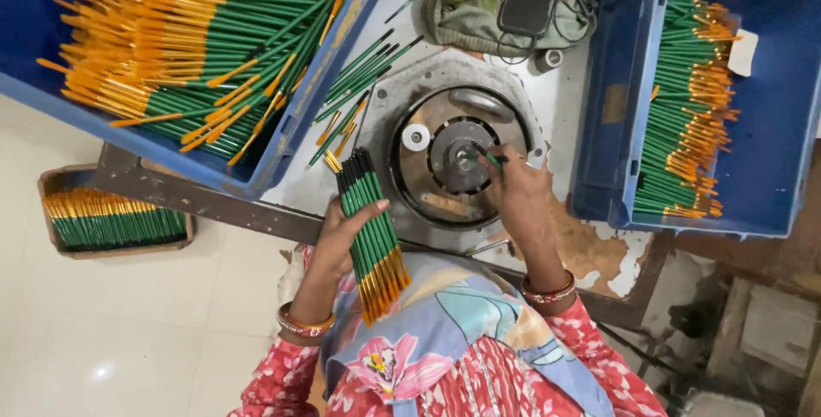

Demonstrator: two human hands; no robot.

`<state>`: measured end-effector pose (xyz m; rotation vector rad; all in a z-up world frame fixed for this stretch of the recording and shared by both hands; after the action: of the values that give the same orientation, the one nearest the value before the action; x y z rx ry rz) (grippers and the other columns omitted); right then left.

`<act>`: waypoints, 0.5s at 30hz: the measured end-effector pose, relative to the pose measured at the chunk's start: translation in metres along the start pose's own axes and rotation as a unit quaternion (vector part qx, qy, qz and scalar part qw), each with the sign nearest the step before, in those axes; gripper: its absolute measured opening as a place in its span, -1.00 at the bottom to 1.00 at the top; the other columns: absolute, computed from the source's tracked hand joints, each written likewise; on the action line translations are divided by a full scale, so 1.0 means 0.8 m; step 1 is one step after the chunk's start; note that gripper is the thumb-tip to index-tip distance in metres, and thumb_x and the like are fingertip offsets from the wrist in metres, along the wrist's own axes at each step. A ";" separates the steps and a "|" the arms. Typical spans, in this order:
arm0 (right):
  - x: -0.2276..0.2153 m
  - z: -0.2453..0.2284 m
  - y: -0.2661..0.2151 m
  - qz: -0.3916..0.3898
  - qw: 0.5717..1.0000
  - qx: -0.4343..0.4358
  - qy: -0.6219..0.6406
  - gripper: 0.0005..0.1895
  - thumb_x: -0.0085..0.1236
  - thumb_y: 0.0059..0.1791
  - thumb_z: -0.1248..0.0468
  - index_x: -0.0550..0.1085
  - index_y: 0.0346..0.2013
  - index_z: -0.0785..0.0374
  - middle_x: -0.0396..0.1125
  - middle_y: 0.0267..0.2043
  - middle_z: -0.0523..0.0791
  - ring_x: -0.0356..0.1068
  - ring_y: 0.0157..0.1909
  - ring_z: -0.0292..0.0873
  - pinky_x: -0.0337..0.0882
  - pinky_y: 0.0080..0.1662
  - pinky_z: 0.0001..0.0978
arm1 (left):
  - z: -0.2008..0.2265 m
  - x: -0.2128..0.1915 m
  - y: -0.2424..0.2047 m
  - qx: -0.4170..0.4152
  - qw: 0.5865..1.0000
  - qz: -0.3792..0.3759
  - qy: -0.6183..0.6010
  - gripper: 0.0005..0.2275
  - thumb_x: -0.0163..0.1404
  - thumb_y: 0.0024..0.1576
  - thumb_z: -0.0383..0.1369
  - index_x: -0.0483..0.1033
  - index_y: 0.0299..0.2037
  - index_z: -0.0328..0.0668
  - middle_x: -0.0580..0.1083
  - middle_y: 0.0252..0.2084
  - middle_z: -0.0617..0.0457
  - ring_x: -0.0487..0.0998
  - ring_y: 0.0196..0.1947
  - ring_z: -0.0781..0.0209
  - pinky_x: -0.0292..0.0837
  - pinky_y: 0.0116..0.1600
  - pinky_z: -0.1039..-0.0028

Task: The person repeatedly inserts green and yellow pencils into a rotating sharpening machine, removes them, and places them into a blue bin. The person handles the pencils by hand and uses the machine to sharpen the tips.

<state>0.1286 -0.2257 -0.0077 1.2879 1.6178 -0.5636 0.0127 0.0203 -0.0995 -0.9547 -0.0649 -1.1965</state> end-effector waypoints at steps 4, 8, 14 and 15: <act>0.013 0.007 -0.007 0.007 0.999 -0.009 0.032 -0.80 0.17 0.04 0.41 0.40 -0.05 0.29 0.44 -0.29 0.08 0.46 -0.27 0.16 0.39 -0.21 -0.10 | 0.008 0.011 -0.014 0.002 1.000 -0.015 -0.009 -0.79 0.22 0.07 -0.49 0.50 -0.15 -0.34 0.53 -0.36 0.02 0.60 -0.43 0.24 0.58 -0.34 0.42; 0.021 0.015 -0.006 0.000 0.998 0.006 0.056 -0.81 0.18 0.07 0.39 0.39 -0.05 0.31 0.42 -0.31 0.10 0.45 -0.29 0.15 0.37 -0.25 -0.09 | 0.010 0.009 -0.016 -0.009 1.000 -0.020 0.009 -0.79 0.19 0.01 -0.51 0.48 -0.19 -0.34 0.56 -0.37 0.04 0.68 -0.39 0.21 0.63 -0.33 0.40; 0.001 -0.009 -0.020 -0.023 0.996 0.070 0.045 -0.86 0.12 0.13 0.28 0.45 -0.08 0.31 0.37 -0.42 0.15 0.37 -0.38 0.23 0.29 -0.31 0.00 | 0.028 0.028 -0.041 0.039 0.994 -0.056 0.086 -0.71 0.26 -0.01 -0.55 0.48 -0.12 -0.39 0.58 -0.30 0.01 0.65 -0.35 0.24 0.62 -0.23 0.41; -0.015 -0.024 -0.030 0.029 0.974 0.098 0.200 -0.84 0.05 0.14 0.26 0.41 -0.07 0.30 0.37 -0.36 0.14 0.31 -0.40 0.19 0.29 -0.33 -0.05 | 0.039 0.036 -0.044 0.080 0.982 -0.064 0.157 -0.67 0.29 -0.03 -0.53 0.49 -0.07 -0.38 0.59 -0.26 0.02 0.63 -0.31 0.27 0.60 -0.16 0.43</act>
<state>0.0986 -0.2239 0.0063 1.6729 1.8786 -0.4557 0.0091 0.0175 -0.0447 -0.6202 0.0297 -1.4274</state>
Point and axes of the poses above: each hand's wrist, its own y-axis towards the middle knuckle, its own x-axis out of the palm, z = x × y, the point moved 1 cm from there along y, towards the middle knuckle
